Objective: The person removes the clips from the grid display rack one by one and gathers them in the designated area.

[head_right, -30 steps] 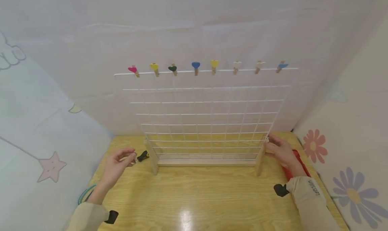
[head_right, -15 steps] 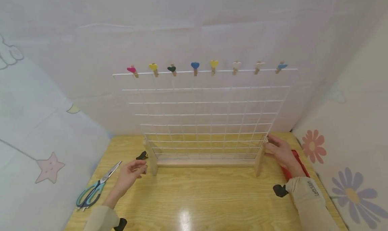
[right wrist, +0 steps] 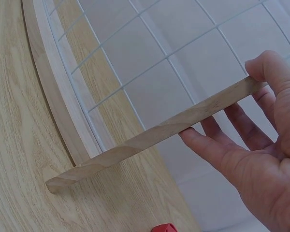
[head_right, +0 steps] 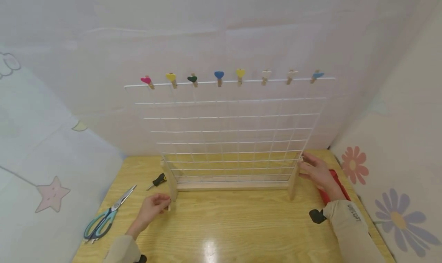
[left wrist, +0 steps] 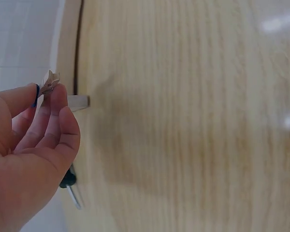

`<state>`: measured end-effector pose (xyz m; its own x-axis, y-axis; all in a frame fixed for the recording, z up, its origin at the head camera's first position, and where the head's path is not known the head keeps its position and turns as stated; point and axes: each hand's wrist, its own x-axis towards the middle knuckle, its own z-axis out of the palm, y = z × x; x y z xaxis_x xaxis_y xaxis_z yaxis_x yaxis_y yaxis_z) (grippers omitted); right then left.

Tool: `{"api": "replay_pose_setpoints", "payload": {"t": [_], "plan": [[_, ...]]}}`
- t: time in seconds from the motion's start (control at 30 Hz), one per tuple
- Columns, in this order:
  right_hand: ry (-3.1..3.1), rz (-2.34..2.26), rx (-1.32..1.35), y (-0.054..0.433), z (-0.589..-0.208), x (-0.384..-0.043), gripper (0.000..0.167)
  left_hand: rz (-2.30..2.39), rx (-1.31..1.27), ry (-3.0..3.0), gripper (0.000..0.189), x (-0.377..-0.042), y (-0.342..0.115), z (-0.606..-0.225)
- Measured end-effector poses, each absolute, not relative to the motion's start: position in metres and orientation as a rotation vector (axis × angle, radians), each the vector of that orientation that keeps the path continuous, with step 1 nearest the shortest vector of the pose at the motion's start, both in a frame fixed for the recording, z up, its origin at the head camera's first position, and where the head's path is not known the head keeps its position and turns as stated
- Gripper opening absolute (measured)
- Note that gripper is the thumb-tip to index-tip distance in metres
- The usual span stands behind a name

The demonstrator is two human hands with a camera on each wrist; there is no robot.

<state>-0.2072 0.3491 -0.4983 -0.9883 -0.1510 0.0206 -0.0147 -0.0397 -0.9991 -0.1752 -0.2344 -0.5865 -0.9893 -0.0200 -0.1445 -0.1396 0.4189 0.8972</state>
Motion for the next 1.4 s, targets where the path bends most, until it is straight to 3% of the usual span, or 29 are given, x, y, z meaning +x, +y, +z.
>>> {"api": "replay_pose_setpoints", "payload": {"t": [0.13,0.5,0.8,1.0,1.4], "plan": [[2.126,-2.182,-0.177,0.348,-0.497,-0.207,0.059,1.577,-0.16,2.587,0.017,-0.174,-0.235,-0.598],[2.099,-2.224,-0.207,0.347,-0.497,-0.206,0.038,1.544,-0.093,2.616,0.012,-0.177,-0.232,-0.612],[2.156,-2.161,-0.201,0.347,-0.494,-0.207,0.048,1.454,0.012,2.727,0.005,-0.181,-0.229,-0.616],[2.138,-2.15,-0.234,0.347,-0.492,-0.205,0.035,1.395,-0.008,2.737,0.003,-0.18,-0.228,-0.615],[2.166,-2.113,-0.216,0.348,-0.493,-0.205,0.037,1.354,-0.028,2.778,0.006,-0.18,-0.231,-0.617]]}}
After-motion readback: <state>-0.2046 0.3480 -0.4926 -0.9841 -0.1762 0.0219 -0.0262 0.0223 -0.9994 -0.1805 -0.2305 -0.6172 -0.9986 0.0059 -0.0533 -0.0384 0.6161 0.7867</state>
